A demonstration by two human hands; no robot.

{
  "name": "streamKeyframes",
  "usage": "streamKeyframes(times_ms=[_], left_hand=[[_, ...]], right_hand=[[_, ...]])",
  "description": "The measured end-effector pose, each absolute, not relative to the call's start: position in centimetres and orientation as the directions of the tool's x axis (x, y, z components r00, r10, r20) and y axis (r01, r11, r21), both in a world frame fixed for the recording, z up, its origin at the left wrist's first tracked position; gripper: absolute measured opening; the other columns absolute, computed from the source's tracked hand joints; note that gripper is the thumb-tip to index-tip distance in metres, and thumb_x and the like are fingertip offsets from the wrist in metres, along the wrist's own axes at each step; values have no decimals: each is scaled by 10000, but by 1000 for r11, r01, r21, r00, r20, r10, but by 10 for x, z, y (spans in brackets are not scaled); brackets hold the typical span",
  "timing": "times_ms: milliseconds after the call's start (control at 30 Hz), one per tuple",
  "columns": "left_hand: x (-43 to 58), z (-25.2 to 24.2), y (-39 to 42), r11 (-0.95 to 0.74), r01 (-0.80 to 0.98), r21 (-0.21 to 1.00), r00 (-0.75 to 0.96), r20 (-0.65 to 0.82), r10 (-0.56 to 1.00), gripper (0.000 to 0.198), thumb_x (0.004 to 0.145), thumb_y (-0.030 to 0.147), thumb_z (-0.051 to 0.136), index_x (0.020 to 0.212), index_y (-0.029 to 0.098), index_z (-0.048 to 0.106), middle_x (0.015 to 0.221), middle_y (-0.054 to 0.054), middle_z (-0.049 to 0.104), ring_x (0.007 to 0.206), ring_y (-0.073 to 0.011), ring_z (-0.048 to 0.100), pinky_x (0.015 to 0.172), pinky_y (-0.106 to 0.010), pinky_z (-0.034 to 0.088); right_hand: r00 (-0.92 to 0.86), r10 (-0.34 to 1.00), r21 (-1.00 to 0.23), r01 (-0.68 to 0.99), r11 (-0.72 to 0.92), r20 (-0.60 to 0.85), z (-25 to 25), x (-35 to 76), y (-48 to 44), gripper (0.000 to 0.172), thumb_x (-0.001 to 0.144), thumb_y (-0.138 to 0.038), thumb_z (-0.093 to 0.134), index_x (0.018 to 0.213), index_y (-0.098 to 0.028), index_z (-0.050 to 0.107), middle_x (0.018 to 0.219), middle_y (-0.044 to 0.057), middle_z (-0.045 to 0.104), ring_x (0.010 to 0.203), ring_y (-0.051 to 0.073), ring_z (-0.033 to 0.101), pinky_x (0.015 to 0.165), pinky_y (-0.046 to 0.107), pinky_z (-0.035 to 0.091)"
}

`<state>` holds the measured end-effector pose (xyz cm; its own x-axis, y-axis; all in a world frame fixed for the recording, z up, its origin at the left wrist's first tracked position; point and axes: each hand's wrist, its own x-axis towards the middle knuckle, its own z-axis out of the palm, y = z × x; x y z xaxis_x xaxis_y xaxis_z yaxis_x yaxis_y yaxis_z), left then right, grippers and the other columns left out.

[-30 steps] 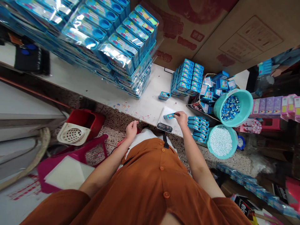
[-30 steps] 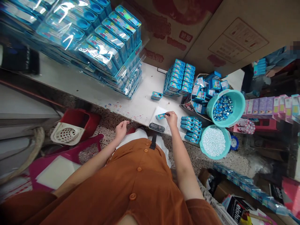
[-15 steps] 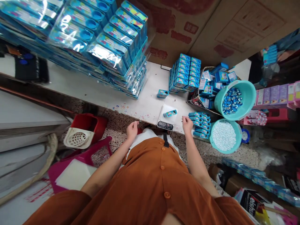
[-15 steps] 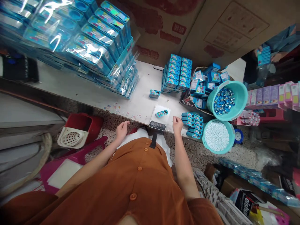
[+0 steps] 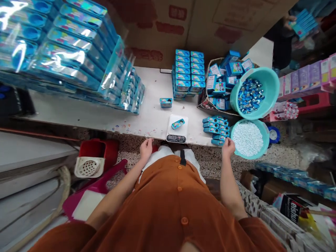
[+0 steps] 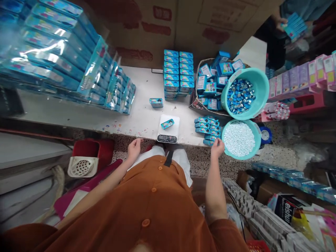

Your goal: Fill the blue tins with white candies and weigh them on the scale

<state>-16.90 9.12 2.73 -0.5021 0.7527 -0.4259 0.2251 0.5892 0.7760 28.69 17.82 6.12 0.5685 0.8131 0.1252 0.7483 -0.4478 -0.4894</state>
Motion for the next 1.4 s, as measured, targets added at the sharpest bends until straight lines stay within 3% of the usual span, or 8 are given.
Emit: streamKeyframes(times_ms=[100, 267, 467, 767, 1000, 1167, 1400], left_hand=[[-153, 32, 91, 600, 240, 763, -506, -430, 748, 420, 845, 479, 413, 932, 165, 678, 1004, -104, 709, 973, -229, 643, 930, -357, 467], [-125, 42, 87, 608, 301, 734, -510, -415, 753, 422, 838, 500, 413, 926, 183, 676, 1026, -99, 706, 1005, -247, 632, 969, -394, 452], [-93, 48, 85, 662, 302, 686, -528, -458, 715, 421, 838, 493, 407, 936, 184, 676, 1031, -104, 704, 1012, -260, 631, 963, -407, 459], [-58, 36, 92, 633, 304, 712, -476, -463, 748, 414, 858, 496, 417, 952, 188, 677, 1038, -98, 705, 995, -243, 634, 942, -385, 466], [-59, 40, 95, 622, 271, 734, -472, -462, 751, 418, 859, 494, 420, 930, 173, 679, 1030, -110, 703, 980, -245, 641, 931, -390, 471], [-71, 38, 96, 613, 266, 744, -467, -457, 757, 431, 863, 505, 414, 953, 173, 674, 1034, -119, 700, 994, -247, 636, 947, -403, 461], [-95, 41, 101, 594, 278, 755, -464, -436, 771, 418, 871, 490, 405, 929, 178, 676, 1025, -109, 701, 987, -244, 635, 944, -397, 461]], right_hand=[[611, 775, -438, 747, -500, 158, 59, 345, 191, 424, 809, -382, 452, 1032, -85, 657, 987, 170, 643, 837, 219, 576, 832, 365, 439], [531, 846, -391, 788, -476, 41, 47, 398, 210, 380, 760, -375, 525, 996, -100, 639, 918, 129, 611, 842, 215, 518, 843, 377, 420], [452, 892, -402, 813, -422, -22, 42, 417, 220, 340, 775, -399, 524, 938, -121, 634, 845, 90, 597, 764, 191, 510, 782, 333, 414], [343, 936, -249, 902, -352, -80, 45, 427, 231, 263, 760, -296, 476, 831, -144, 678, 827, 116, 651, 768, 213, 544, 746, 326, 396], [459, 888, -378, 825, -420, 15, 57, 431, 228, 303, 777, -332, 487, 822, -130, 709, 793, 142, 689, 737, 239, 591, 755, 378, 448], [494, 854, -642, 710, -288, 164, 89, 360, 238, 353, 805, -390, 535, 964, -117, 692, 861, 131, 687, 730, 206, 617, 749, 364, 500], [40, 999, -829, 560, -3, 24, 103, 161, 257, 245, 854, -367, 519, 879, -210, 705, 894, 61, 687, 772, 173, 628, 769, 312, 517]])
